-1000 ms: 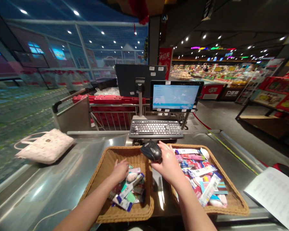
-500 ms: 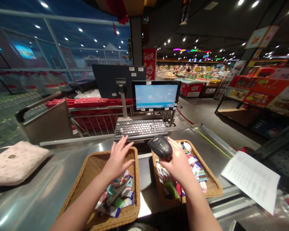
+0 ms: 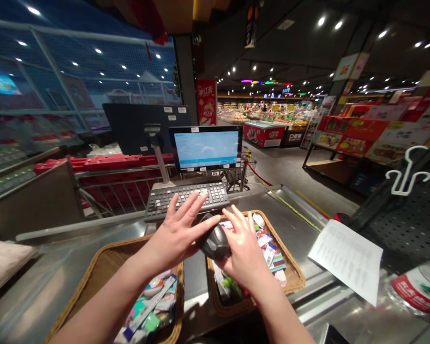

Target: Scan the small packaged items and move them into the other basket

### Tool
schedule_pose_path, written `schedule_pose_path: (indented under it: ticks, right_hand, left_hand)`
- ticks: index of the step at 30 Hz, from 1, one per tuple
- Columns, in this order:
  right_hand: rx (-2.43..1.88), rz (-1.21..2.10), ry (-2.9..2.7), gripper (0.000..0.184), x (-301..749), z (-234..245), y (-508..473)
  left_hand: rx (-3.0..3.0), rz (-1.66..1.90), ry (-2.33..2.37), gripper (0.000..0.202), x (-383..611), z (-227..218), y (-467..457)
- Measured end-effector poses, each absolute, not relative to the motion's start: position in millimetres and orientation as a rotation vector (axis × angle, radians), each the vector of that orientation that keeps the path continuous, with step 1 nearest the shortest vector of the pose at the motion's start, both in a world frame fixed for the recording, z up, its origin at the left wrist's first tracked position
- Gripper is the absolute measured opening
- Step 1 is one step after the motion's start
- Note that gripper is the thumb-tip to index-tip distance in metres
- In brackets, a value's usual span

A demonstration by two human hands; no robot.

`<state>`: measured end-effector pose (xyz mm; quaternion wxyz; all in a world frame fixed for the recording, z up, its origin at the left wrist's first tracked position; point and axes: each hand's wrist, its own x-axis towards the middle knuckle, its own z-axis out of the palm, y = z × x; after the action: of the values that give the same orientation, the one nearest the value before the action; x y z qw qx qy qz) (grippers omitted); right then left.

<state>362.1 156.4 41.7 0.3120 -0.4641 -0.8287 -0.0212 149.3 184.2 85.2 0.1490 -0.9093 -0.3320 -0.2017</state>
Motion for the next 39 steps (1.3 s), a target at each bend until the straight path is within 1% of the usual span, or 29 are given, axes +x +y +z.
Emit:
schedule_pose_path:
  ticks: [4, 7, 10, 13, 14, 15, 17, 19, 22, 24, 26, 29, 31, 36, 39]
  right_hand:
    - [-1.205, 0.043, -2.207, 0.046, 368, 38, 162]
    - [-1.187, 0.185, -2.187, 0.051, 371, 32, 167]
    - [-1.127, 0.293, -2.152, 0.055, 376, 25, 173]
    - [-1.050, 0.278, -2.070, 0.062, 389, 22, 178]
    - [-1.047, 0.256, -2.025, 0.062, 395, 22, 179]
    - [-1.042, 0.228, -1.968, 0.059, 403, 22, 180]
    - [-1.141, 0.207, -1.843, 0.047, 422, 23, 181]
    - [-1.256, 0.231, -1.728, 0.038, 442, 24, 180]
    - [-1.359, 0.349, -1.603, 0.028, 465, 22, 179]
    - [-1.376, 0.410, -1.564, 0.027, 473, 19, 179]
    - [-1.375, 0.452, -1.553, 0.027, 476, 16, 180]
    - [-1.347, 0.535, -1.550, 0.028, 478, 12, 182]
    - [-1.324, 0.594, -1.534, 0.031, 480, 11, 184]
    - [-1.326, 0.668, -1.447, 0.033, 486, 13, 187]
    - [-1.313, 0.700, -1.373, 0.037, 488, 15, 190]
  left_hand:
    - [-2.661, -0.496, -0.885, 0.059, 158, 94, 188]
    - [-2.667, -0.474, -0.847, 0.061, 160, 100, 193]
    - [-2.663, -0.482, -0.834, 0.056, 164, 105, 198]
    - [-2.644, -0.547, -0.842, 0.058, 172, 106, 199]
    - [-2.635, -0.587, -0.866, 0.061, 175, 105, 199]
    - [-2.622, -0.634, -0.907, 0.065, 178, 102, 200]
    - [-2.590, -0.716, -1.033, 0.069, 183, 91, 204]
    - [-2.564, -0.720, -1.195, 0.065, 187, 72, 213]
    - [-2.577, -0.535, -1.431, 0.055, 193, 31, 233]
    - [-2.601, -0.384, -1.520, 0.044, 200, 1, 245]
    - [-2.647, -0.240, -1.517, 0.038, 208, -26, 253]
    - [-2.664, -0.095, -1.528, 0.042, 220, -55, 258]
    - [-2.630, -0.046, -1.575, 0.044, 226, -67, 259]
    - [-2.566, -0.103, -1.652, 0.027, 230, -80, 268]
    - [-2.616, -0.143, -1.659, 0.026, 227, -85, 273]
